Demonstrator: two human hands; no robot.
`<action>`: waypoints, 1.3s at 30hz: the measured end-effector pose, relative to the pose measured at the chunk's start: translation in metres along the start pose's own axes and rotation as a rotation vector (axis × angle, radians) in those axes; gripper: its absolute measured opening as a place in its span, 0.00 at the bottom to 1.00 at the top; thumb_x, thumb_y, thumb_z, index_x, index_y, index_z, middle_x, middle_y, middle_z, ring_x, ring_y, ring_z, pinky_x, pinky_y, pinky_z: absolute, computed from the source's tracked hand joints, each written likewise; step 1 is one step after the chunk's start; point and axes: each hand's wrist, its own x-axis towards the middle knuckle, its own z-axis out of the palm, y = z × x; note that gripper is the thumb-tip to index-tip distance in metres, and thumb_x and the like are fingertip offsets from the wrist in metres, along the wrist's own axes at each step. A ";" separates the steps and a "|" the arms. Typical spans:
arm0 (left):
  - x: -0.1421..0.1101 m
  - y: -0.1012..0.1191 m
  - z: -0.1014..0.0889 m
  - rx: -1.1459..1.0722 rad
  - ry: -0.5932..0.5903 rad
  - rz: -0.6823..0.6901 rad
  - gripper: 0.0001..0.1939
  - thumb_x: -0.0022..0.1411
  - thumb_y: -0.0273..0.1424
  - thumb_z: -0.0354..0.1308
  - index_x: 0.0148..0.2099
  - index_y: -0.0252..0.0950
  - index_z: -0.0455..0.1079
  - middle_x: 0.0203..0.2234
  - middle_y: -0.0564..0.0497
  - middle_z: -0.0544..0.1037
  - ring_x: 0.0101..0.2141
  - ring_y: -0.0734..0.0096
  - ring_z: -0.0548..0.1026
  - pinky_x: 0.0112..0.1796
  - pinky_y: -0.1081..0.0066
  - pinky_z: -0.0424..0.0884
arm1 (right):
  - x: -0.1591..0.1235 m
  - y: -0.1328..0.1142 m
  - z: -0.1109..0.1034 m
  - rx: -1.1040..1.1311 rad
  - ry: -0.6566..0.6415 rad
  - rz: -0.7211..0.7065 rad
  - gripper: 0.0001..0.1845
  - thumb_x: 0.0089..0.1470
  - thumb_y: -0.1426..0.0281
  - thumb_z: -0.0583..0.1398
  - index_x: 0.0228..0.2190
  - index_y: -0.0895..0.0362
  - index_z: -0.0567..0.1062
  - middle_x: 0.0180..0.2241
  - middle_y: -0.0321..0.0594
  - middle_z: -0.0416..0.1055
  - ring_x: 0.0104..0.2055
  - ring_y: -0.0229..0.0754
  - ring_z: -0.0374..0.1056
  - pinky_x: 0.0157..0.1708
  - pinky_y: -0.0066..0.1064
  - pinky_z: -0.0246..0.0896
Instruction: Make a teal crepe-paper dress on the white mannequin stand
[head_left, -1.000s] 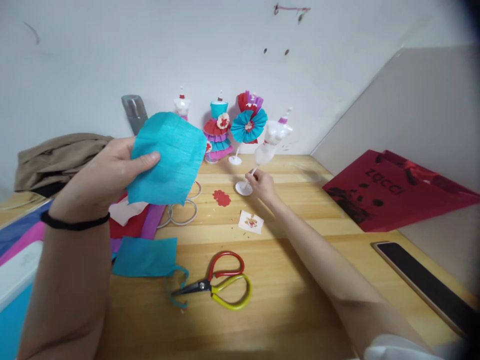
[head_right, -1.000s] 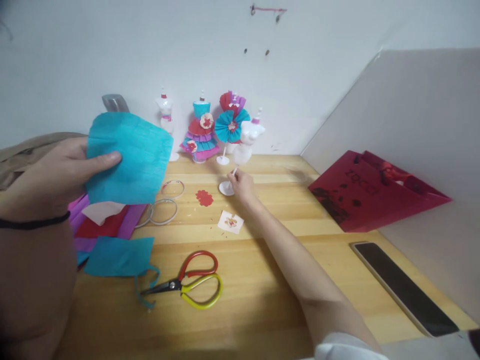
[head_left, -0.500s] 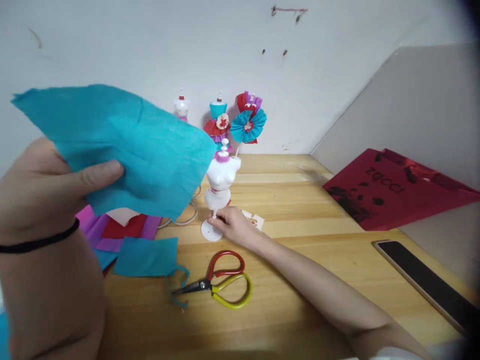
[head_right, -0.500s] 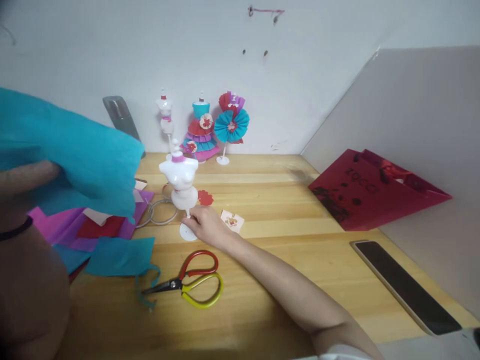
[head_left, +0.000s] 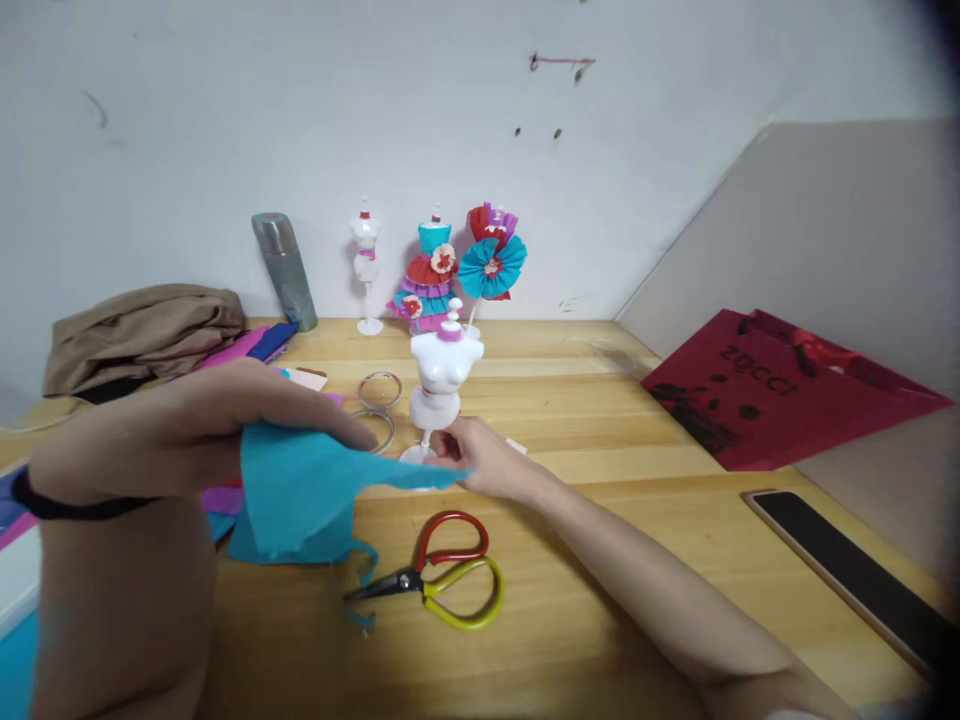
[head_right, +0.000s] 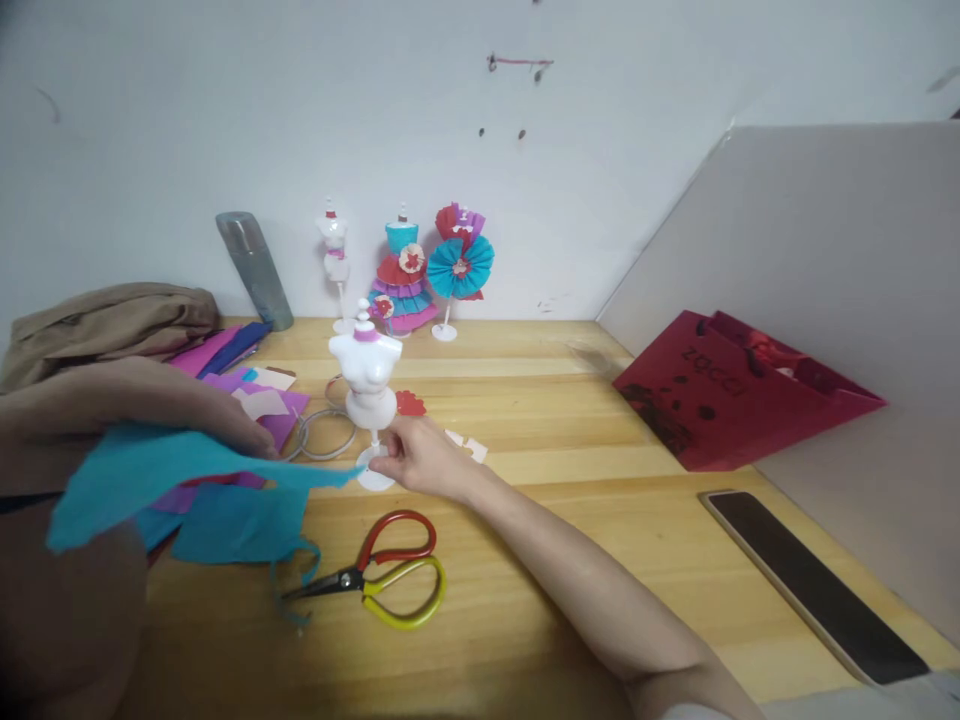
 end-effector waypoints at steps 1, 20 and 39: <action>0.002 0.004 0.003 0.054 -0.126 0.024 0.16 0.50 0.27 0.69 0.41 0.48 0.85 0.37 0.53 0.87 0.39 0.60 0.84 0.43 0.70 0.79 | -0.002 -0.001 -0.008 -0.020 -0.037 -0.013 0.11 0.50 0.71 0.65 0.24 0.56 0.66 0.22 0.29 0.63 0.24 0.33 0.56 0.26 0.26 0.48; 0.033 -0.032 0.051 0.544 -0.469 0.289 0.20 0.54 0.19 0.53 0.43 0.43 0.79 0.37 0.52 0.85 0.37 0.61 0.80 0.39 0.69 0.72 | 0.010 -0.046 -0.027 0.407 0.433 -0.167 0.14 0.52 0.57 0.65 0.35 0.54 0.80 0.36 0.41 0.78 0.36 0.44 0.70 0.37 0.36 0.64; 0.034 -0.024 0.048 0.756 -0.534 0.029 0.28 0.57 0.17 0.48 0.53 0.41 0.78 0.46 0.51 0.83 0.45 0.62 0.79 0.45 0.70 0.69 | 0.011 -0.028 -0.027 0.371 0.398 -0.275 0.13 0.53 0.60 0.67 0.38 0.55 0.81 0.38 0.41 0.80 0.39 0.45 0.73 0.39 0.36 0.67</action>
